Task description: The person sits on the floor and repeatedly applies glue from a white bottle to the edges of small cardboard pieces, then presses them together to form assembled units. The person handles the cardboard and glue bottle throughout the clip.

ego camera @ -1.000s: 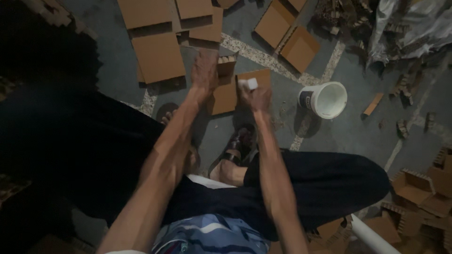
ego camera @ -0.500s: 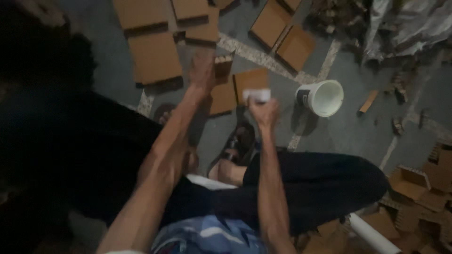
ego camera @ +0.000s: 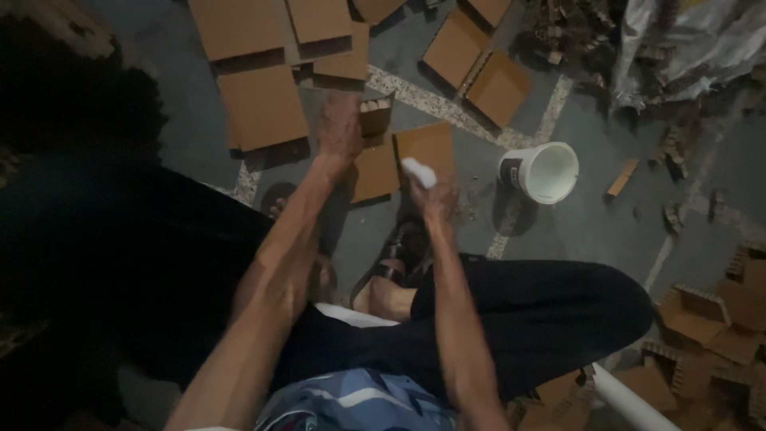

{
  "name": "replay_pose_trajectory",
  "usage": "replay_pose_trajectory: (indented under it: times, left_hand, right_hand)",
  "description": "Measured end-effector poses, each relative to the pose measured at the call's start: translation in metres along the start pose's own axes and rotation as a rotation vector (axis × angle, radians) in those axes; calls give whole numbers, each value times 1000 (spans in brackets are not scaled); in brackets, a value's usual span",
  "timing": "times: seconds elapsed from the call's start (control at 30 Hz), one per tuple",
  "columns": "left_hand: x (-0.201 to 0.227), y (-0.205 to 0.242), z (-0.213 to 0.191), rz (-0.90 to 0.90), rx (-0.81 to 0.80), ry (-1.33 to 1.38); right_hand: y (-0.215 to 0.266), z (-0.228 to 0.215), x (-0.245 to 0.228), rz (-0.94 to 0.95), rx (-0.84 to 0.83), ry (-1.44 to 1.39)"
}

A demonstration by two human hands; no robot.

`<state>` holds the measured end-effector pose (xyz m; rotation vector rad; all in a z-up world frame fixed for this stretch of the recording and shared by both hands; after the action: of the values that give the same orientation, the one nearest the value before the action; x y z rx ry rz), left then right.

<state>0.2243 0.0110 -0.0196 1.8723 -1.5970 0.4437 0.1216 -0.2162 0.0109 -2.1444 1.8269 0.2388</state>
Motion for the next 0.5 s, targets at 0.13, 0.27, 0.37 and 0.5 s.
replay_pose_trajectory:
  times: [0.13, 0.27, 0.37, 0.5]
  left_hand:
    - [5, 3, -6, 11, 49, -32]
    - [3, -1, -4, -1, 43, -78]
    - [-1, 1, 2, 20, 59, -74]
    - [0, 5, -7, 93, 190, 9]
  right_hand:
    - [36, -10, 16, 180, -72, -165]
    - [24, -10, 25, 270, -84, -250]
    - [5, -15, 20, 188, 70, -241]
    - [-20, -1, 2, 97, 169, -201]
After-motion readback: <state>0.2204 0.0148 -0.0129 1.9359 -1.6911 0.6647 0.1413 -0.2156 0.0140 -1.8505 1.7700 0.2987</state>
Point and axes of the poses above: each hand's wrist, its own y-axis away from the middle knuckle, its own z-axis out of the palm, x = y × z, the point moved 8 cm from there along -y, towards the middle knuckle, and after that the axes turned 12 degrees about -z, right-handed, at the moved point
